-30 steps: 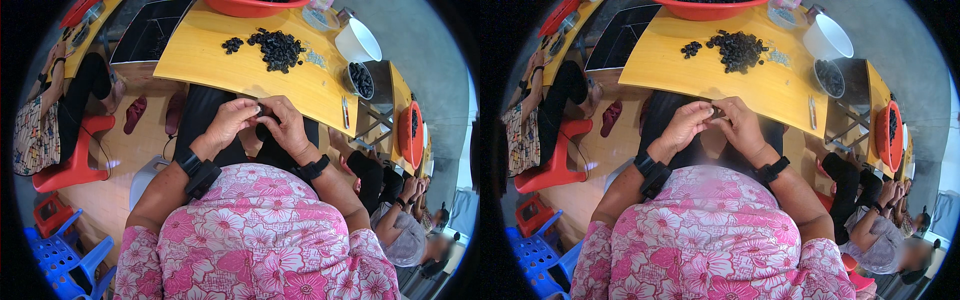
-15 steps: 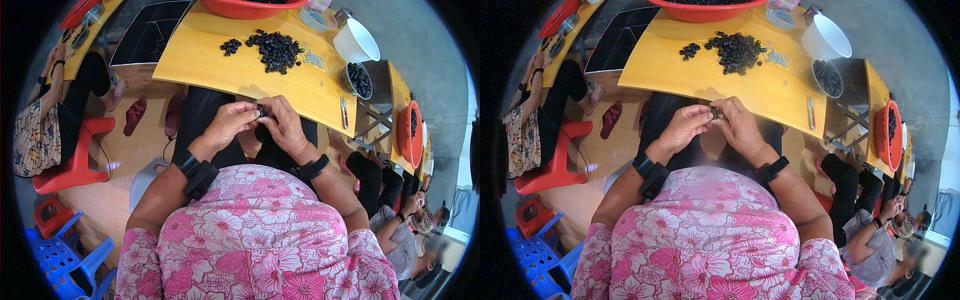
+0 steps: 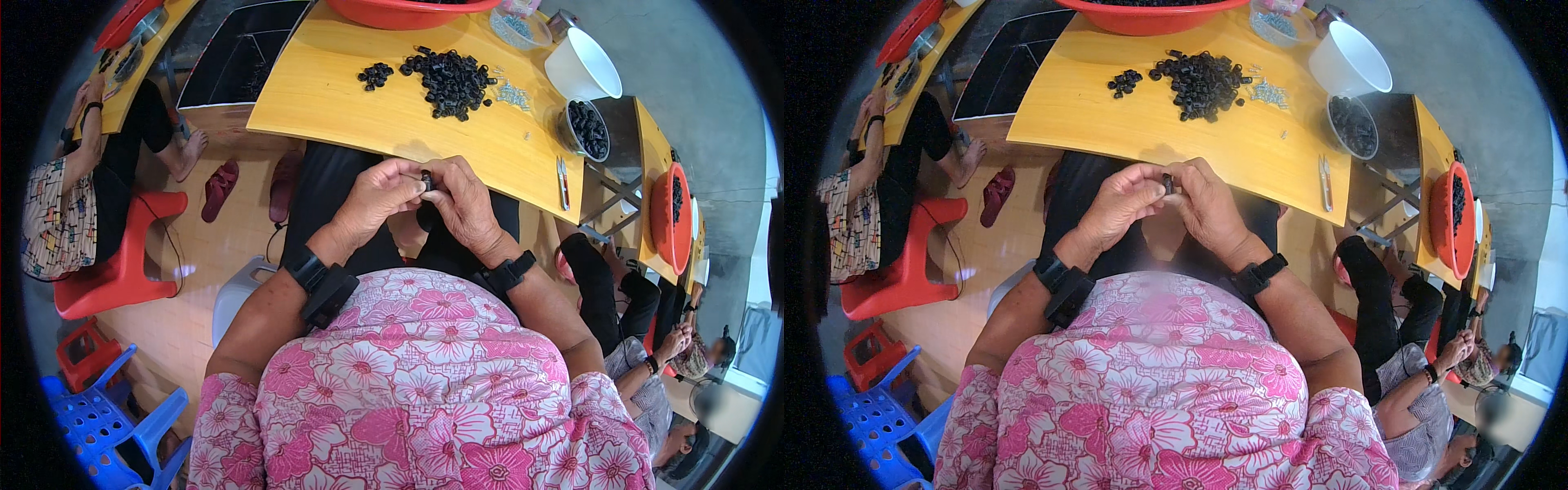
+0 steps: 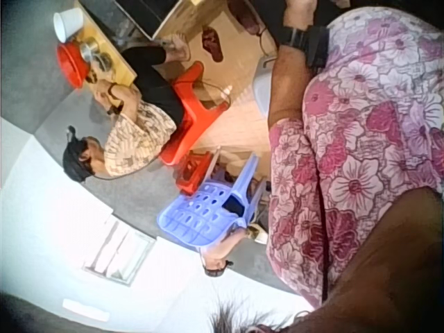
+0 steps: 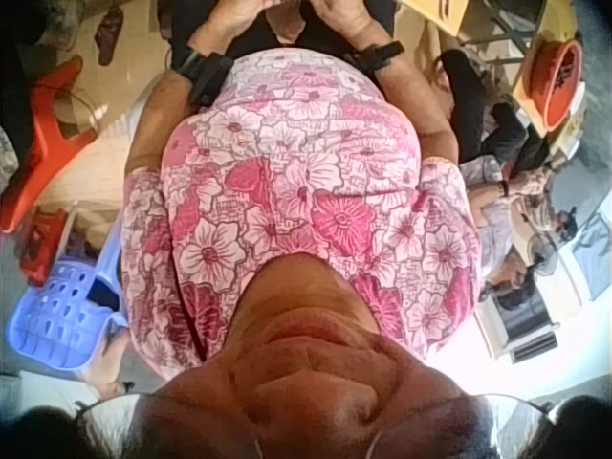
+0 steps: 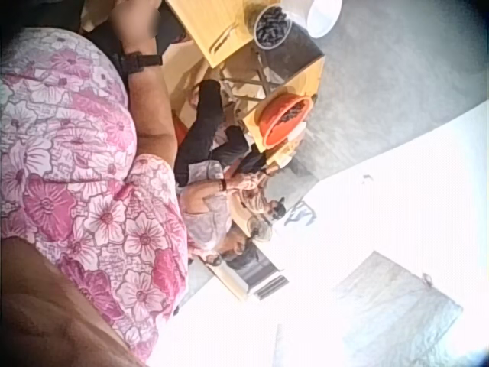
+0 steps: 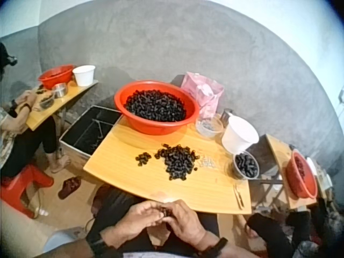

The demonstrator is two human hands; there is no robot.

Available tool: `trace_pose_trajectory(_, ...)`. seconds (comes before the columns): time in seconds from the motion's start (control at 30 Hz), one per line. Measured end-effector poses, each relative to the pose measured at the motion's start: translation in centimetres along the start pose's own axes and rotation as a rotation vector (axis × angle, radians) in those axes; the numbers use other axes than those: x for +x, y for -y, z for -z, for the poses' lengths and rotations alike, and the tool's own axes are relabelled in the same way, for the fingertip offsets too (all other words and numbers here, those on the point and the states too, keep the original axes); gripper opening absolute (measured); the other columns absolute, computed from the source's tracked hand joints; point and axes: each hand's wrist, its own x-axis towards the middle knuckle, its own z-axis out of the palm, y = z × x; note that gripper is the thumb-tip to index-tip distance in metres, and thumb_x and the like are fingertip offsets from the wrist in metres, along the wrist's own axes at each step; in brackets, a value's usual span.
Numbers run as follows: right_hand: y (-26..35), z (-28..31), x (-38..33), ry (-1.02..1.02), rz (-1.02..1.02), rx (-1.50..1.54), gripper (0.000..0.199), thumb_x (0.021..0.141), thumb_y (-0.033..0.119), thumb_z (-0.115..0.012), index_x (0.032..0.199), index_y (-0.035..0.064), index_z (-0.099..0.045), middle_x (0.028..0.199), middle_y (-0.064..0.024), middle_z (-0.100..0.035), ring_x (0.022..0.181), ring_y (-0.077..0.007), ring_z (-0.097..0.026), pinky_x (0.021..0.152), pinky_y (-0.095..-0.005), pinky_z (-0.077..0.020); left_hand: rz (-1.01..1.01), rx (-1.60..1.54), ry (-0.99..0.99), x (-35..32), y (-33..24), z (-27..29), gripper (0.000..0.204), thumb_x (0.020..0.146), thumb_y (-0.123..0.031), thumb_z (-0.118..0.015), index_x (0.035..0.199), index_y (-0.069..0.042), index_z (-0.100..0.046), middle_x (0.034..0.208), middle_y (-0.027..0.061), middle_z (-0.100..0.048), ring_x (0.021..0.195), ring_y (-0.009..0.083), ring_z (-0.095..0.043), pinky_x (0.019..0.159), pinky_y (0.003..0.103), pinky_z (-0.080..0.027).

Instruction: Sorting small black plastic or rubber components from a pile on a table into containers.

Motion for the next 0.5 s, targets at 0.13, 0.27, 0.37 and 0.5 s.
trace_pose_trajectory(0.13, 0.8, 0.4, 0.3, 0.012, 0.024, 0.011, 0.039, 0.082, -0.001, -0.06, 0.119, 0.0042, -0.051, 0.101, -0.016, -0.055, 0.089, -0.0341, -0.057, 0.078, -0.0383, -0.0485, -0.224, 0.068, 0.043, -0.3, -0.3, -0.6, 0.036, 0.086, -0.003, -0.067, 0.121, -0.001, -0.059, 0.094, -0.0029, -0.057, 0.083, 0.0055, -0.053, 0.076, 0.02, -0.046)
trace_pose_trajectory(0.27, 0.6, 0.2, 0.4, 0.003, 0.059, 0.079, 0.039, 0.083, -0.001, -0.059, 0.121, 0.0031, -0.051, 0.104, -0.0164, -0.057, 0.092, -0.034, -0.056, 0.082, -0.0379, -0.0474, -0.238, 0.249, 0.044, -0.5, -0.7, -0.6, 0.047, 0.082, -0.002, -0.072, 0.126, -0.001, -0.057, 0.089, -0.0059, -0.051, 0.079, 0.0024, -0.047, 0.07, 0.015, -0.041)
trace_pose_trajectory(0.37, 0.9, 0.2, 0.5, -0.016, 0.073, 0.086, 0.038, 0.083, -0.002, -0.058, 0.12, 0.0025, -0.051, 0.104, -0.016, -0.057, 0.092, -0.034, -0.056, 0.083, -0.0376, -0.0469, -0.287, 0.287, 0.03, -0.7, -1.0, -1.1, 0.046, 0.082, -0.005, -0.073, 0.125, -0.001, -0.058, 0.087, -0.0067, -0.051, 0.076, 0.0007, -0.045, 0.067, 0.015, -0.04)
trace_pose_trajectory(0.5, 0.8, 0.3, 0.7, 0.0, 0.043, 0.088, 0.036, 0.084, -0.002, -0.057, 0.119, 0.0023, -0.051, 0.103, -0.0163, -0.057, 0.092, -0.0342, -0.056, 0.083, -0.0382, -0.0468, -0.3, 0.358, -0.007, -0.7, -1.2, -1.3, 0.046, 0.082, -0.006, -0.074, 0.125, -0.001, -0.058, 0.086, -0.0073, -0.051, 0.075, -0.0003, -0.045, 0.066, 0.015, -0.04)
